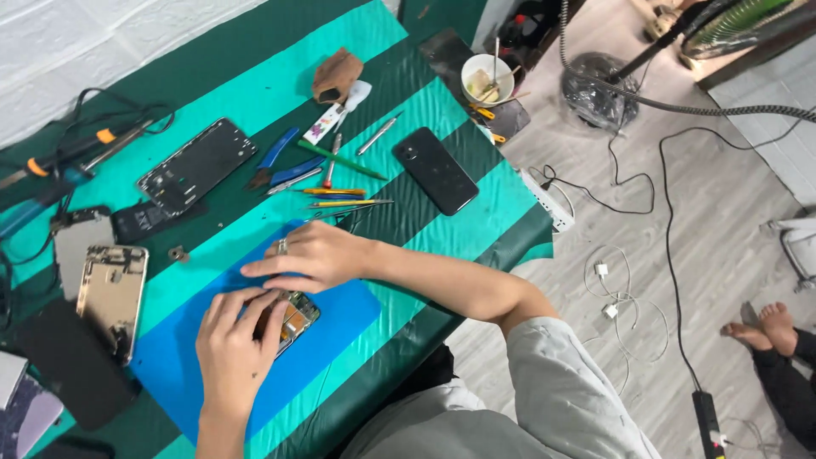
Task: Repairing a mobile phone by connecting internal ribbon cables and using a screwdriver on the motherboard.
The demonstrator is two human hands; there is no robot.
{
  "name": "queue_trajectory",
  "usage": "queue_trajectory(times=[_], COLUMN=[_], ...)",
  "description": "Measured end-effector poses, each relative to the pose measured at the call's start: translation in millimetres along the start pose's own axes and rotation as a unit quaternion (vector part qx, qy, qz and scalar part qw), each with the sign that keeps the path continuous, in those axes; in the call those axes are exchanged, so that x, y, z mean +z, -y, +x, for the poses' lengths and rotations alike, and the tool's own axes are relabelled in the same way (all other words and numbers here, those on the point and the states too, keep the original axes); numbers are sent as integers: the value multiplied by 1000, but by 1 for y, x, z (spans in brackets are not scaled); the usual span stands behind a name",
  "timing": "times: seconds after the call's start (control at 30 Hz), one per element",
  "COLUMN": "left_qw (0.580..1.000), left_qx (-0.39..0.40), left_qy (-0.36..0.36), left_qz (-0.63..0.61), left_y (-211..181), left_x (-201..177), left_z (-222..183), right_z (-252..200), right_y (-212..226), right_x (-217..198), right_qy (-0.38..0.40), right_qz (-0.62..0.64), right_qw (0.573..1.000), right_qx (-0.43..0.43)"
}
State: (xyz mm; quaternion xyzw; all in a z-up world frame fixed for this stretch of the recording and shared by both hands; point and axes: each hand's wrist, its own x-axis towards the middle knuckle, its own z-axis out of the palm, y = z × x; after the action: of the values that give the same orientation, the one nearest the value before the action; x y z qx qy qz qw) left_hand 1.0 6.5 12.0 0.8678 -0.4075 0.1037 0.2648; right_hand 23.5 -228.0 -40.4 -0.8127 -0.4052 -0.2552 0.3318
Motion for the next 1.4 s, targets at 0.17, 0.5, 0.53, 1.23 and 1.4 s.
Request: queue_trajectory(times=[0.17,0.5,0.53,1.23,1.4], left_qw=[998,992,992,993,996], left_qx=[7,17,19,53,32], left_qy=[40,107,108,47,27], left_qz=[52,66,64,99,77], left_y=[5,20,19,19,17], left_x=[4,3,2,13,13], left_z=[0,-9,-8,-9,-7], right_z=[-1,-6,-7,-6,-5], right_y=[-2,-3,-5,-1,-1], right_x=[-2,14,15,5,4], right_qy=[14,15,15,50,33], right_qz=[7,3,3,-29,-83], right_qw=[1000,999,1000,998,996], right_qx=[-21,-29,-27,-19,-19])
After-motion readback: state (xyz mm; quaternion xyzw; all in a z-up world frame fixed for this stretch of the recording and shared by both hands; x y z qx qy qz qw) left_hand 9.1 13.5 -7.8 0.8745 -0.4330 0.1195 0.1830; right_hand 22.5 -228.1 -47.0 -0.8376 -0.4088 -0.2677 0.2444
